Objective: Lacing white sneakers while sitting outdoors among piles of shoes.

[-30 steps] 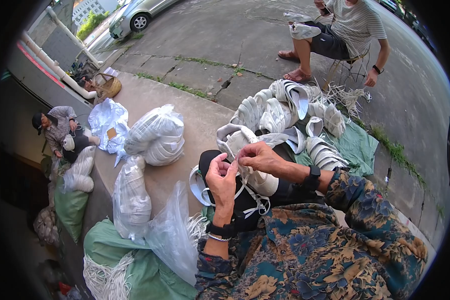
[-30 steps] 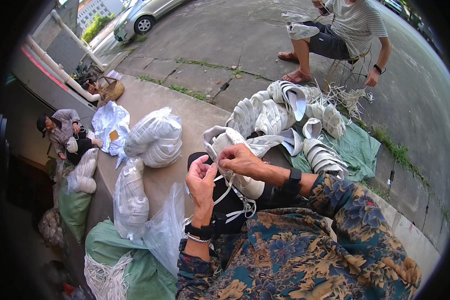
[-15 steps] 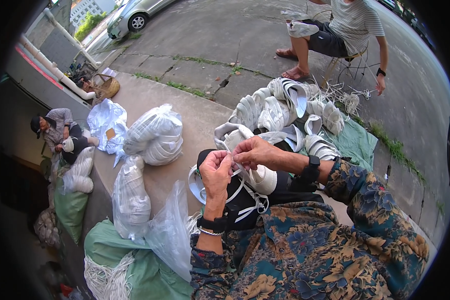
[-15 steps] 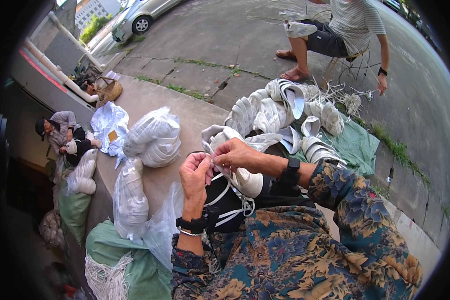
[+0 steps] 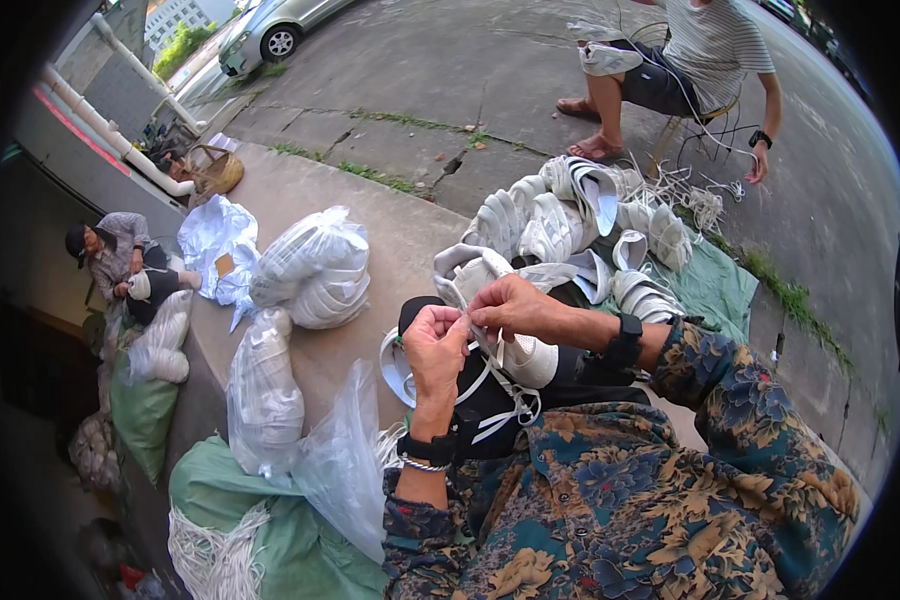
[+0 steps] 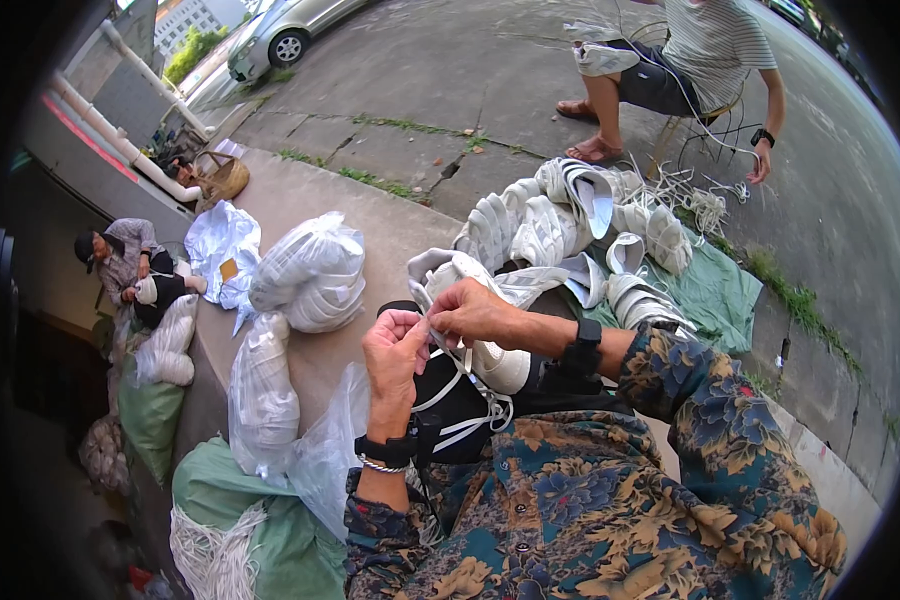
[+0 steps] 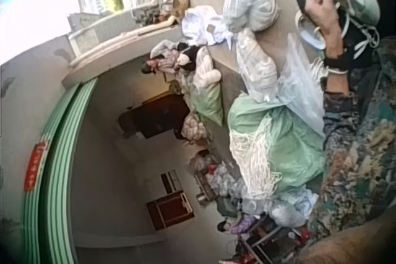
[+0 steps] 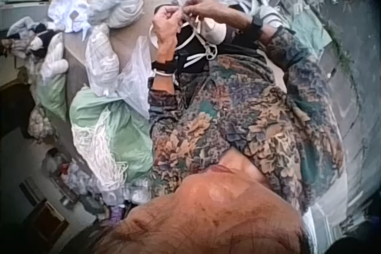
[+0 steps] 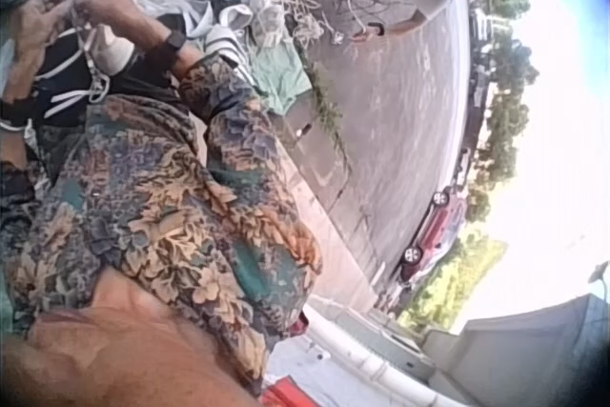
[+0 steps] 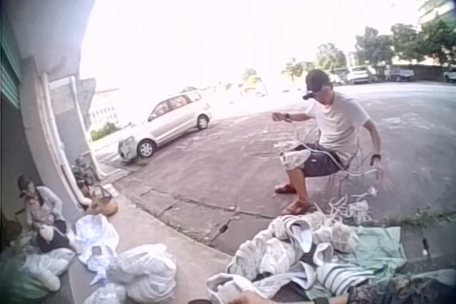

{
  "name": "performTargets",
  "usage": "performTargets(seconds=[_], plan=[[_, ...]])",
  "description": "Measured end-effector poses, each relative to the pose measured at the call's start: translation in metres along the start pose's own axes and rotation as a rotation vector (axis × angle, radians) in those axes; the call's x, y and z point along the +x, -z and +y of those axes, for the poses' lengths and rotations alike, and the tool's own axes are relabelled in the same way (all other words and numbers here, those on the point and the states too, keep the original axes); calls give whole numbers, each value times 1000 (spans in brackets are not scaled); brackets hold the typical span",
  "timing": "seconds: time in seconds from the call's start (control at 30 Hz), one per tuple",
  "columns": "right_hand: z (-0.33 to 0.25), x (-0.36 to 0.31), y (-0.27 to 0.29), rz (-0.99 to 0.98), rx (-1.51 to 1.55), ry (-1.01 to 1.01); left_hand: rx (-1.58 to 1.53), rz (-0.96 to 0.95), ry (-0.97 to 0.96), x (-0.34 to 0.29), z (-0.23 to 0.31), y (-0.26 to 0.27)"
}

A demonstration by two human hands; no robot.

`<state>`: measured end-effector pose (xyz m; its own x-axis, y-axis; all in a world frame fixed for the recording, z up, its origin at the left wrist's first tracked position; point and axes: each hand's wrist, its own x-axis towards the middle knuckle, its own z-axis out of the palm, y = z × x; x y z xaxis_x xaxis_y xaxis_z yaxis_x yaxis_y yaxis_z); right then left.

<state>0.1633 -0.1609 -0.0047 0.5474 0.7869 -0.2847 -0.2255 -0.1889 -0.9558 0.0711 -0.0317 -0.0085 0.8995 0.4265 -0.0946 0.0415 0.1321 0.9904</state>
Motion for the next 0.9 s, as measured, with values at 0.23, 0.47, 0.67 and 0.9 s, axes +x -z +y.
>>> performTargets(seconds=[0.23, 0.47, 0.67, 0.9], plan=[[-1, 1, 1, -39, -145, 114, -51, -27, -30, 0, 1, 1], [-9, 3, 15, -183, 1, -94, -72, 13, -93, -2, 5, 0], [-20, 24, 45, -127, -117, -198, 537, -232, -394, -40, -22, -27], [-167, 26, 21, -113, -232, 388, 896, -618, -616, -41, -71, -50]])
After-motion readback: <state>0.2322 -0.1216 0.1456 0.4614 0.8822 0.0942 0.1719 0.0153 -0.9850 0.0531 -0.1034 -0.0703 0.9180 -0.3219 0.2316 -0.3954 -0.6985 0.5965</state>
